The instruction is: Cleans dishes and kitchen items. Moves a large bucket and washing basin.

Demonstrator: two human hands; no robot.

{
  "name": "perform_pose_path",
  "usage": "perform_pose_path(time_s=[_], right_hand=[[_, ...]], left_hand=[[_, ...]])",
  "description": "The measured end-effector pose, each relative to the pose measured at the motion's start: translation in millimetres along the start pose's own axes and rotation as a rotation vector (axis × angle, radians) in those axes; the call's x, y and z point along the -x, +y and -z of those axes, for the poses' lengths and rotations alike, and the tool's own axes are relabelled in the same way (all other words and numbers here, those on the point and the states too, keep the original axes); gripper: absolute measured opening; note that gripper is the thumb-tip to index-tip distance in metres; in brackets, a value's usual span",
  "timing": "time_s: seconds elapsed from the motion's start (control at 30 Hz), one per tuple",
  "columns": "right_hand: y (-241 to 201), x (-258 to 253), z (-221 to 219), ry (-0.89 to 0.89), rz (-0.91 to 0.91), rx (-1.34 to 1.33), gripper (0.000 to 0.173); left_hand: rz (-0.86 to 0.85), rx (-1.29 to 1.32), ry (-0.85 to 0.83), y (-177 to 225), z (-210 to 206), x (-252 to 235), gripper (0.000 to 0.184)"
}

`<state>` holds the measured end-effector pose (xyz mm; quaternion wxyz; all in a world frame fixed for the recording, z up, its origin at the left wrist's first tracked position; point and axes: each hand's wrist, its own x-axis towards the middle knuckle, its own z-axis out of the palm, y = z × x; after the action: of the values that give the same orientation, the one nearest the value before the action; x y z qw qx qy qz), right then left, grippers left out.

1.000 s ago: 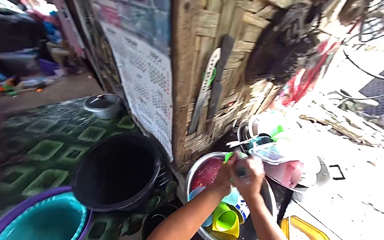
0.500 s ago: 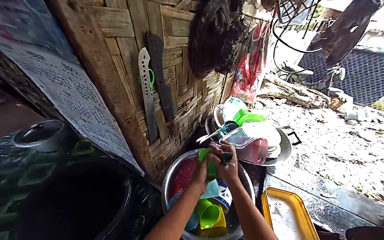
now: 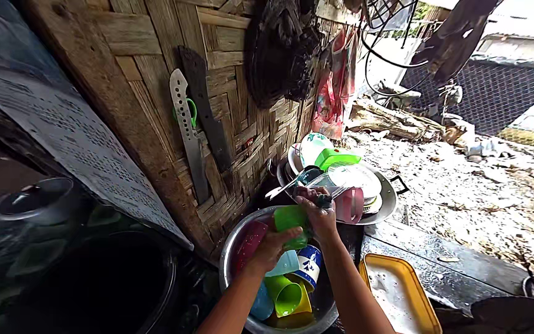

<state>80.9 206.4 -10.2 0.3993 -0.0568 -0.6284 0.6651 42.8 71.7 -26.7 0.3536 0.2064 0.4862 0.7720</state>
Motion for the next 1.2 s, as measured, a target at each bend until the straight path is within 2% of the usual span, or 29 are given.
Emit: perform_pose_path(time_s=[0.03, 0.07, 0.1, 0.17, 0.23, 0.27, 0.3, 0.37, 0.47, 0.53, 0.6, 0.7, 0.77, 0.83, 0.9, 0.97, 1.03, 1.1, 1.13, 1.2], right_hand=[[3, -1, 0, 0.036, -0.106, -0.238, 0.016], [4, 0, 0, 0.062, -0.176, -0.339, 0.01], [2, 0, 0, 0.07, -0.191, -0.294, 0.005], [-9, 3, -2, -0.004, -0.091, 0.107, 0.003], [-13, 10, -6, -0.11, 0.119, 0.567, 0.019], [-11, 13, -7, -0.11, 0.196, 0.624, 0.022], [-8, 15, -8, -0.067, 0.229, 0.567, 0.021], [-3, 15, -9, 0.053, 0.165, 0.194, 0.015], [4, 21, -12, 0.141, -0.146, -0.404, 0.022], [7, 26, -11, 0.148, -0.348, -0.656, 0.034], [10, 33, -11, 0.173, -0.455, -0.822, 0.045], [6, 52, -17, 0.3, -0.555, -0.869, 0.043], [5, 69, -16, 0.287, -0.599, -0.877, 0.035], [0, 73, -11, 0.277, -0.785, -0.833, 0.037], [-5, 72, 4, 0.182, -0.893, -0.661, 0.043], [-9, 72, 30, 0.141, -0.79, -0.44, 0.036], [-15, 72, 72, 0.253, -0.559, -0.165, 0.019], [-16, 75, 127, 0.373, -0.378, 0.199, 0.008], [-19, 78, 152, 0.406, -0.377, 0.422, 0.016], [-22, 83, 193, 0.403, -0.53, 0.809, 0.035]], left_hand=[[0.084, 0.206, -0.042, 2, 0, 4, 0.035], [0.143, 0.29, -0.076, 4, 1, 6, 0.031], [0.174, 0.246, -0.097, 5, 5, 6, 0.033], [0.119, -0.075, -0.095, 7, 12, 3, 0.038], [-0.039, -0.437, -0.075, 3, 17, -6, 0.065], [-0.101, -0.527, -0.062, 0, 19, -9, 0.073], [-0.135, -0.542, -0.029, -1, 19, -10, 0.076], [-0.191, -0.395, 0.06, 1, 12, -6, 0.072], [-0.381, -0.155, 0.18, -12, 2, -7, 0.072], [-0.552, -0.088, 0.212, -28, -1, -13, 0.08], [-0.697, -0.113, 0.238, -44, -4, -14, 0.09], [-0.849, -0.268, 0.249, -54, -8, -11, 0.094], [-0.947, -0.393, 0.21, -53, -7, -12, 0.09], [-1.05, -0.537, 0.169, -49, -4, -20, 0.084], [-1.098, -0.71, 0.156, -41, 7, -30, 0.079], [-0.984, -0.916, 0.106, -28, 23, -36, 0.074], [-0.652, -1.1, 0.005, -12, 34, -40, 0.079], [-0.355, -1.237, -0.058, -5, 39, -45, 0.094], [-0.255, -1.279, -0.066, -5, 39, -47, 0.101], [-0.141, -1.35, -0.073, -5, 40, -47, 0.112]])
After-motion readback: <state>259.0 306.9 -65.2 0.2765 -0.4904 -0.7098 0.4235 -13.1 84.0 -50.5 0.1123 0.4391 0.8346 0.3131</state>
